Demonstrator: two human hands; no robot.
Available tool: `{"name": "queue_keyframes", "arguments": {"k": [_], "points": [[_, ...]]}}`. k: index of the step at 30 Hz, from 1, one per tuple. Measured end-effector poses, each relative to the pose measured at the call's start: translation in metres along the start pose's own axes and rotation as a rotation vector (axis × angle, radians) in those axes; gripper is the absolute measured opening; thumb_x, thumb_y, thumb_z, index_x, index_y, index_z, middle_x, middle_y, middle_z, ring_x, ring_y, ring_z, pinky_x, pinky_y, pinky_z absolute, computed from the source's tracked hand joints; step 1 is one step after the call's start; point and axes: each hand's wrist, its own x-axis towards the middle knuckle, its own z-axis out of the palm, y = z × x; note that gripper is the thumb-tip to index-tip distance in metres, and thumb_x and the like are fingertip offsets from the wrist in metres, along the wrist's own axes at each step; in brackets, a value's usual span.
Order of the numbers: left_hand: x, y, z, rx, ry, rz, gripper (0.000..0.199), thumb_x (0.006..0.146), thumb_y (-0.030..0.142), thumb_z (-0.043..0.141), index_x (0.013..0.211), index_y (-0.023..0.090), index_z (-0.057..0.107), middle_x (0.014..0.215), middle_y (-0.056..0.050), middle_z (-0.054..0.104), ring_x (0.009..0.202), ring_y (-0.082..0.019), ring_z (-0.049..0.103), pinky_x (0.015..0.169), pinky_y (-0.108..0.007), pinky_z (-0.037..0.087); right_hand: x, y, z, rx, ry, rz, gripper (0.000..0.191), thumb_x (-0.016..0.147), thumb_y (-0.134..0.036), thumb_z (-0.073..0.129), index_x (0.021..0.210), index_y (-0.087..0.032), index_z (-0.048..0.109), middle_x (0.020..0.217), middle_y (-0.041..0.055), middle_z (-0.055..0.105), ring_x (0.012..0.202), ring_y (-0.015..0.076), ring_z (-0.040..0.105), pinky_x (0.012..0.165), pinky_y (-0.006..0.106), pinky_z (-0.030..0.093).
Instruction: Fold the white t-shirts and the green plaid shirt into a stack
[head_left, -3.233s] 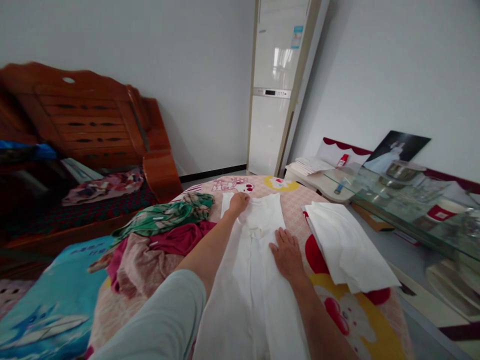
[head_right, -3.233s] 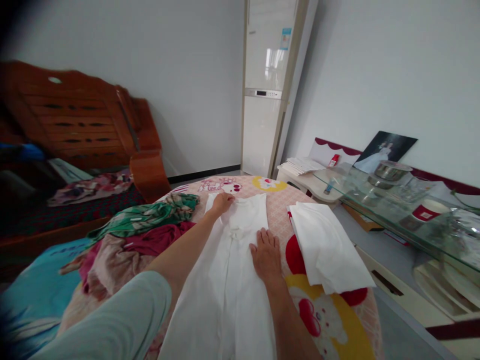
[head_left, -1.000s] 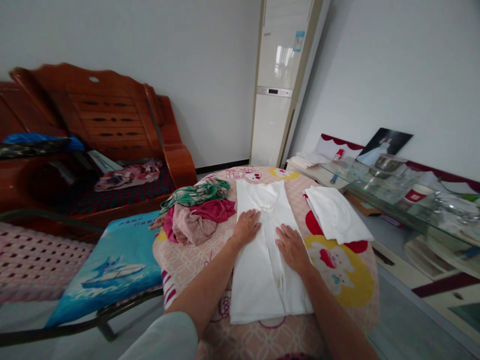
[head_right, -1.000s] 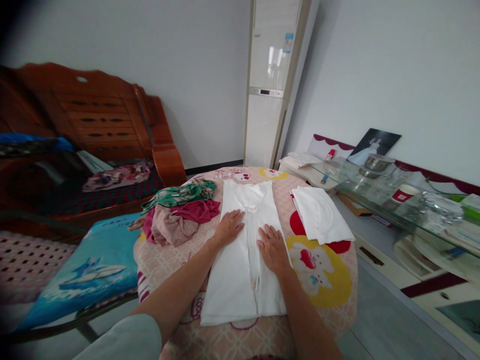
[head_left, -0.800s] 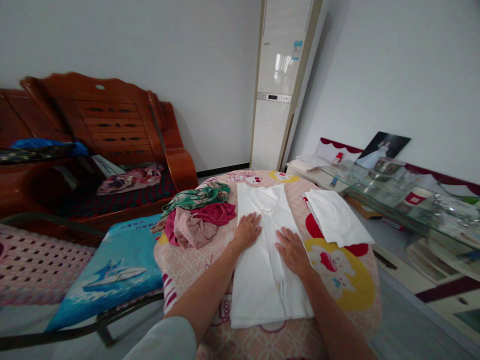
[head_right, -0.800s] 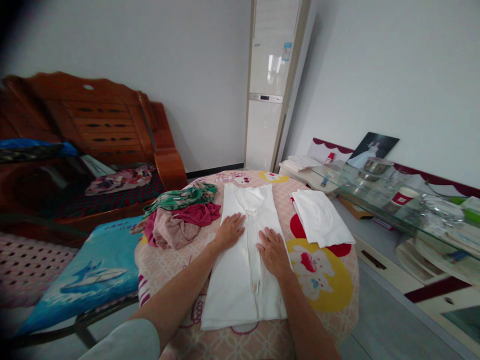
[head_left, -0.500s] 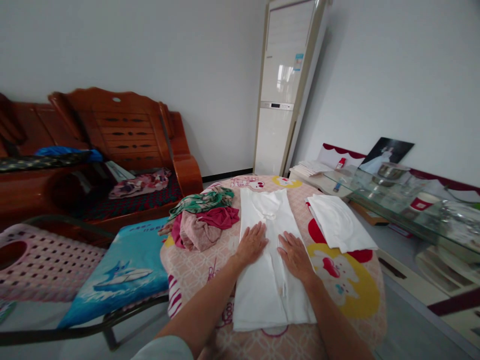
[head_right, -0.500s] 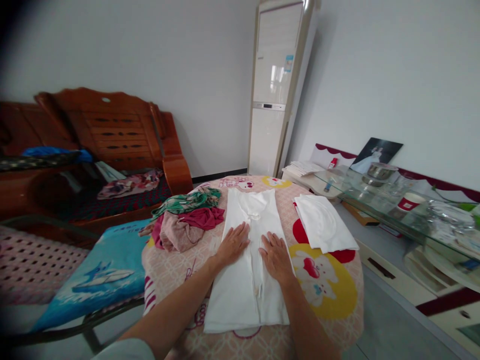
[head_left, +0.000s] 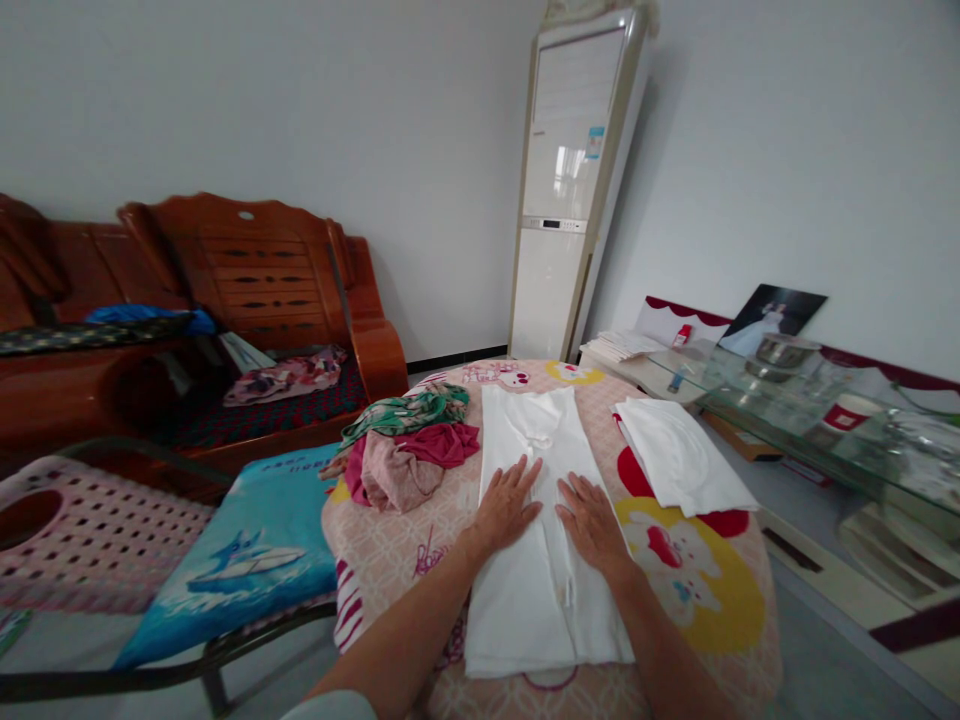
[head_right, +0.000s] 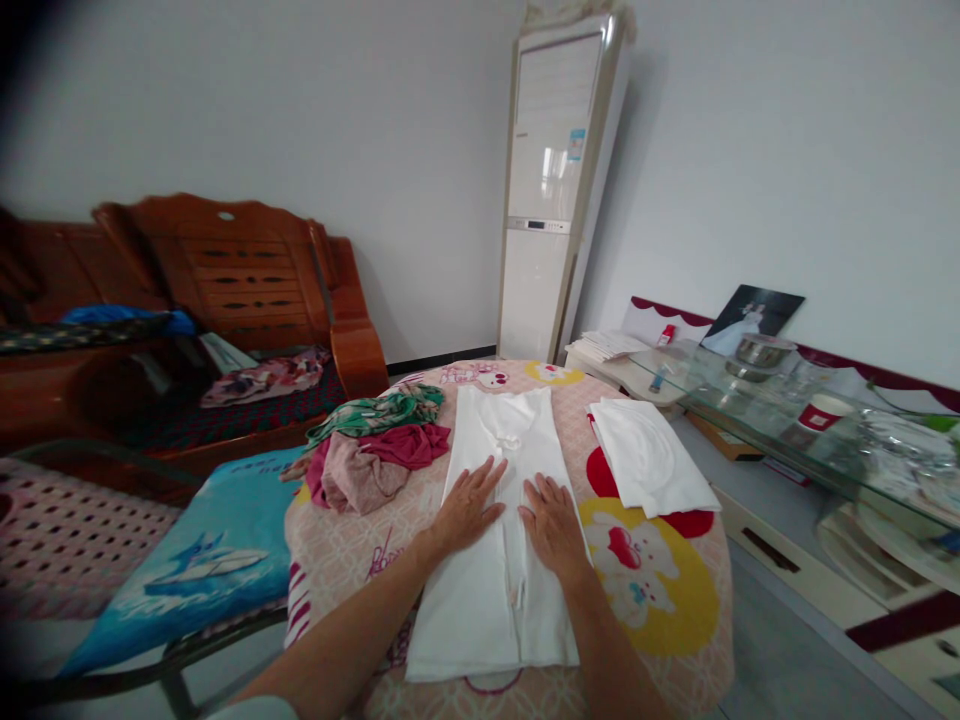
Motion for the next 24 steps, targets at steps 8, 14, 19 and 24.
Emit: {"name": "queue_keyframes", "arguments": {"k": [8,14,19,24], "points": [[0.0041,-0.0025,0.0048,0.068,0.040,-0.035,0.053,0.094,0.048,0.041,0.141,0.024,0.042,0.149,-0.011,0.039,0.131,-0.028,0.042,0.108,-0.045,0.034,0.0005,-0.0028,-0.0023,0.002,0.009,0.013,0.043,0.096,-0.035,0.039,0.135,-0.021,0.051,0.142,0.0112,0.049,0.132,0.0276,0.042,0.108,0.046,0.034],[0.0082,0.0000,-0.0001,0.081,0.054,-0.091,0.052,0.093,0.051,0.041,0.137,0.024,0.046,0.146,-0.010,0.044,0.126,-0.029,0.045,0.102,-0.045,0.038,0.0008,-0.0015,-0.0023,-0.011,-0.010,0.008,0.044,0.097,-0.035,0.038,0.136,-0.020,0.050,0.143,0.0118,0.047,0.132,0.0283,0.042,0.107,0.047,0.035],[0.0080,0.0014,-0.0005,0.080,0.040,-0.102,0.056,0.092,0.051,0.043,0.139,0.021,0.044,0.146,-0.013,0.042,0.127,-0.030,0.043,0.103,-0.046,0.036,0.0004,0.0001,-0.0009,0.003,-0.004,-0.002,0.044,0.096,-0.035,0.040,0.136,-0.021,0.050,0.142,0.0115,0.048,0.132,0.0275,0.042,0.107,0.046,0.034],[0.0087,0.0019,-0.0042,0.076,0.032,-0.096,0.054,0.092,0.049,0.044,0.138,0.021,0.045,0.146,-0.013,0.042,0.127,-0.030,0.043,0.103,-0.046,0.036,0.0001,-0.0011,-0.0019,0.008,0.012,0.001,0.043,0.096,-0.033,0.040,0.134,-0.020,0.052,0.141,0.0129,0.049,0.131,0.0279,0.043,0.106,0.047,0.036]]}}
